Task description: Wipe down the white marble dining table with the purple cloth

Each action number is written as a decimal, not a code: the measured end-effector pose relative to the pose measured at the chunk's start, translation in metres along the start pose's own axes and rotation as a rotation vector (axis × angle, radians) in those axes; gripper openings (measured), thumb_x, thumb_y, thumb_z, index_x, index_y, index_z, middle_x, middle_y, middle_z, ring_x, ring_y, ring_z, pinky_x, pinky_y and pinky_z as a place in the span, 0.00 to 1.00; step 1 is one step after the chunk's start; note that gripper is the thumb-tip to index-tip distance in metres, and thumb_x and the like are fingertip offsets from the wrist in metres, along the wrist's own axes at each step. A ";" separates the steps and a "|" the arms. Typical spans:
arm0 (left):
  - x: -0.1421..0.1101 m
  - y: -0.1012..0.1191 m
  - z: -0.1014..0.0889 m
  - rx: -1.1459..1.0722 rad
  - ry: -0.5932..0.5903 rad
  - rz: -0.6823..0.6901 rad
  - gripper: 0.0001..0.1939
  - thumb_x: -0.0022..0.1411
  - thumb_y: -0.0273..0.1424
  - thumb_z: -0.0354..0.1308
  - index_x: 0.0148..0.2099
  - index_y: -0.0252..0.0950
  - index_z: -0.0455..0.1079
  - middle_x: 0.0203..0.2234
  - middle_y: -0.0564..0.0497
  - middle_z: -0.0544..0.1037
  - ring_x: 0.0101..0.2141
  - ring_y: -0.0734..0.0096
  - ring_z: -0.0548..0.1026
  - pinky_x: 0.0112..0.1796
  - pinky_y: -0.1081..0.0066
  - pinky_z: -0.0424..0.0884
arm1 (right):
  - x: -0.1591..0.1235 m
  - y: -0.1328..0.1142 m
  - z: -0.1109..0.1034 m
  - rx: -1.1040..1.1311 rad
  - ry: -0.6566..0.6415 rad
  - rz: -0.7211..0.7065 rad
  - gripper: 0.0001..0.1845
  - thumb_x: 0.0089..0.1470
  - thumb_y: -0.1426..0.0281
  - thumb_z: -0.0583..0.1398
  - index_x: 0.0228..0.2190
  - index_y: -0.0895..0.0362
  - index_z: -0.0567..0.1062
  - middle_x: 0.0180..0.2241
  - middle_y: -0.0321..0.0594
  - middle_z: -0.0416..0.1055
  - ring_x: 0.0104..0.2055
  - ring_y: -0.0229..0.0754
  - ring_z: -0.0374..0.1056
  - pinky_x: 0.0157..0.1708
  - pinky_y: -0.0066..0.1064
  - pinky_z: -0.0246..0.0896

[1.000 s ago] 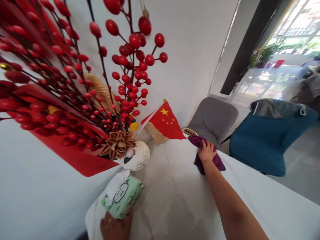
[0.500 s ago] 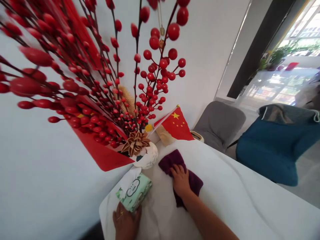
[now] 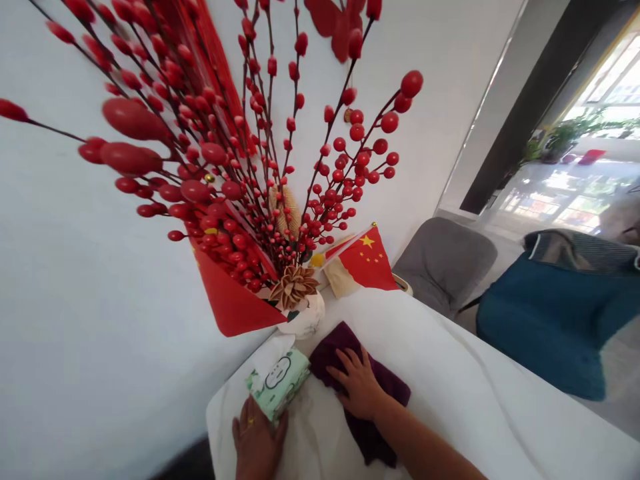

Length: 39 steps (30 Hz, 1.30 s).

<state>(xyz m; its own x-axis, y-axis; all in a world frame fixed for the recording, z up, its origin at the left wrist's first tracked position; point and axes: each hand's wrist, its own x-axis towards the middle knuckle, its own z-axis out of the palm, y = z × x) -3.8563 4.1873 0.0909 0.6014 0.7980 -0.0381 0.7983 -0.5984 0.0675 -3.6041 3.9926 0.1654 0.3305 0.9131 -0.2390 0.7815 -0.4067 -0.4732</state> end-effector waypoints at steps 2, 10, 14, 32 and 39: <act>0.000 0.001 0.000 0.000 0.000 0.005 0.38 0.68 0.44 0.45 0.68 0.18 0.59 0.66 0.28 0.63 0.71 0.48 0.52 0.70 0.50 0.37 | 0.002 0.001 0.008 -0.004 0.003 0.047 0.36 0.62 0.60 0.60 0.68 0.36 0.59 0.75 0.41 0.43 0.75 0.61 0.38 0.68 0.65 0.11; -0.002 0.004 -0.005 0.036 -0.010 0.006 0.38 0.70 0.44 0.43 0.69 0.18 0.58 0.67 0.31 0.63 0.71 0.47 0.51 0.70 0.51 0.36 | -0.001 0.002 0.014 0.020 0.112 0.061 0.34 0.58 0.66 0.61 0.65 0.42 0.66 0.72 0.39 0.53 0.73 0.55 0.44 0.71 0.57 0.16; -0.002 0.006 -0.006 0.063 -0.038 0.004 0.37 0.70 0.44 0.42 0.68 0.18 0.60 0.67 0.29 0.63 0.71 0.47 0.51 0.70 0.49 0.37 | -0.003 0.004 0.014 0.017 0.178 0.056 0.34 0.56 0.66 0.62 0.64 0.45 0.68 0.71 0.40 0.56 0.72 0.54 0.47 0.72 0.55 0.17; -0.003 0.017 -0.017 -0.019 -0.078 0.000 0.39 0.71 0.43 0.44 0.72 0.17 0.53 0.72 0.30 0.54 0.71 0.45 0.49 0.70 0.44 0.36 | -0.006 0.007 0.014 0.023 0.323 -0.010 0.32 0.57 0.62 0.61 0.62 0.52 0.70 0.66 0.47 0.65 0.68 0.55 0.56 0.71 0.57 0.30; -0.004 0.018 -0.017 -0.041 -0.093 -0.014 0.38 0.70 0.41 0.45 0.72 0.18 0.55 0.72 0.29 0.54 0.72 0.45 0.48 0.70 0.46 0.32 | 0.020 0.024 0.012 0.130 0.493 0.005 0.32 0.69 0.62 0.49 0.71 0.51 0.54 0.55 0.48 0.72 0.57 0.51 0.68 0.62 0.52 0.58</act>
<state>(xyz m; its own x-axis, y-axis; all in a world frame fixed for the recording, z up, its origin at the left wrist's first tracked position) -3.8450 4.1747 0.1095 0.5922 0.7950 -0.1315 0.8057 -0.5825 0.1075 -3.5852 4.0007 0.1397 0.5694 0.8038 0.1722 0.7170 -0.3830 -0.5824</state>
